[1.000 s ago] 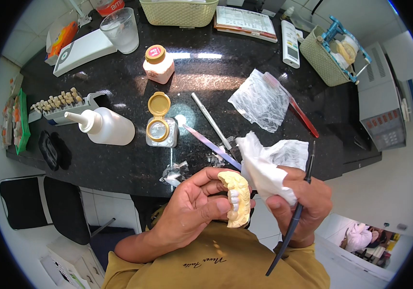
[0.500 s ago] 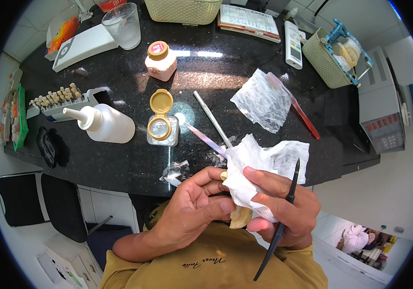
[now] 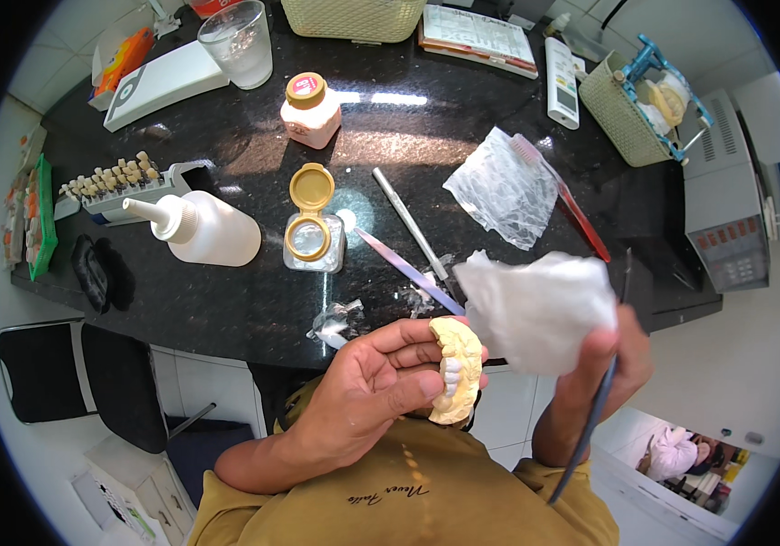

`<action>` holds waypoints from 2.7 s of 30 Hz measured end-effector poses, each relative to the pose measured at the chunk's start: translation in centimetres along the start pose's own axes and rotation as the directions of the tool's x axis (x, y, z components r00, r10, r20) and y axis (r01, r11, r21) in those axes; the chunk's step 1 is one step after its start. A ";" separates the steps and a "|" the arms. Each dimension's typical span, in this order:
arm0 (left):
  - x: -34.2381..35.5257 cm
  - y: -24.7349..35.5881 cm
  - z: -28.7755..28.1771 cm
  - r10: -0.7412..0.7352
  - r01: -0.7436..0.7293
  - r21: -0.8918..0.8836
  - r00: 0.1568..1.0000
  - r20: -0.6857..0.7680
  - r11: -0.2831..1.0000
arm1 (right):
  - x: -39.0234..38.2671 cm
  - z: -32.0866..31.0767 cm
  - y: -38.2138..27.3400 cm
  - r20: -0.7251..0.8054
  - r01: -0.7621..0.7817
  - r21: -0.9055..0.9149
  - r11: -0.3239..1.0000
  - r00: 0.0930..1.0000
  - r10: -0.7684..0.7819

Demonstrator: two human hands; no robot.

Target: The person applies a white substance to a dental model using a small brush, frequently dipping the brush into a small container and dabbing it on a paper towel.

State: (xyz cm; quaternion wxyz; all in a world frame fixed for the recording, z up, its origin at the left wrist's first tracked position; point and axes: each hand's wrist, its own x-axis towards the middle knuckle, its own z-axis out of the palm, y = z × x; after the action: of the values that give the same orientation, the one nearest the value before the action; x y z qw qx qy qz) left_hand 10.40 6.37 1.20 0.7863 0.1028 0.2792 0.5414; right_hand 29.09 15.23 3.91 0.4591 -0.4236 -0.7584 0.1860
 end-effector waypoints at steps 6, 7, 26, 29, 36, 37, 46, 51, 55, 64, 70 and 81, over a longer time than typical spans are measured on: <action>-0.3 0.1 -0.4 0.030 -0.030 0.030 1.000 -0.006 0.999 | 5.0 -1.6 6.3 -0.291 -0.268 -0.107 0.958 0.929 0.227; -0.4 0.2 -0.3 0.038 -0.038 0.025 0.999 -0.006 0.999 | 5.9 -1.9 7.0 -0.310 -0.216 -0.116 0.969 0.935 0.171; -8.4 1.1 -6.2 -0.016 -0.018 -0.085 0.925 -0.379 0.996 | -2.2 7.7 -1.8 0.570 -0.175 0.403 0.898 0.816 -0.096; -8.5 1.2 -6.6 -0.031 0.000 -0.085 0.931 -0.362 0.996 | -2.5 8.6 -2.4 0.602 -0.242 0.330 0.912 0.799 -0.005; -8.5 1.7 -6.9 -0.090 0.065 -0.083 0.931 -0.354 0.994 | -2.4 9.3 -2.0 0.611 -0.204 0.308 0.929 0.791 -0.030; -8.6 1.8 -6.9 -0.098 0.070 -0.088 0.928 -0.359 0.994 | -2.4 9.3 -2.1 0.622 -0.211 0.294 0.932 0.783 -0.019; -8.6 2.0 -7.0 -0.130 0.097 -0.108 0.923 -0.363 0.989 | -2.3 9.5 -1.9 0.652 -0.200 0.287 0.937 0.758 -0.038; -8.6 2.0 -7.0 -0.126 0.093 -0.106 0.924 -0.362 0.990 | -2.2 9.4 -2.0 0.662 -0.250 0.274 0.929 0.749 0.006; -8.6 1.9 -7.0 -0.128 0.093 -0.110 0.918 -0.376 0.990 | -2.2 9.1 -2.2 0.673 -0.295 0.251 0.922 0.737 0.053; -8.6 2.0 -7.0 -0.138 0.101 -0.116 0.915 -0.380 0.988 | -2.1 9.1 -2.1 0.689 -0.309 0.255 0.916 0.723 0.052; -8.5 2.0 -6.8 -0.144 0.115 -0.097 0.908 -0.394 0.989 | -2.1 9.1 -2.0 0.685 -0.287 0.267 0.920 0.728 0.028; -8.7 1.9 -6.6 -0.142 0.113 -0.100 0.917 -0.374 0.989 | -3.1 9.6 -2.0 0.576 -0.249 0.682 0.688 0.763 -0.295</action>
State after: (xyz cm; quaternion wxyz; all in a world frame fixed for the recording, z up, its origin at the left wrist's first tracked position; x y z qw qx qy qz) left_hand 3.03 -1.70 -0.48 0.7544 -0.0524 0.4114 0.5089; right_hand 20.62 12.56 -1.35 0.2998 -0.1052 -0.7364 0.5973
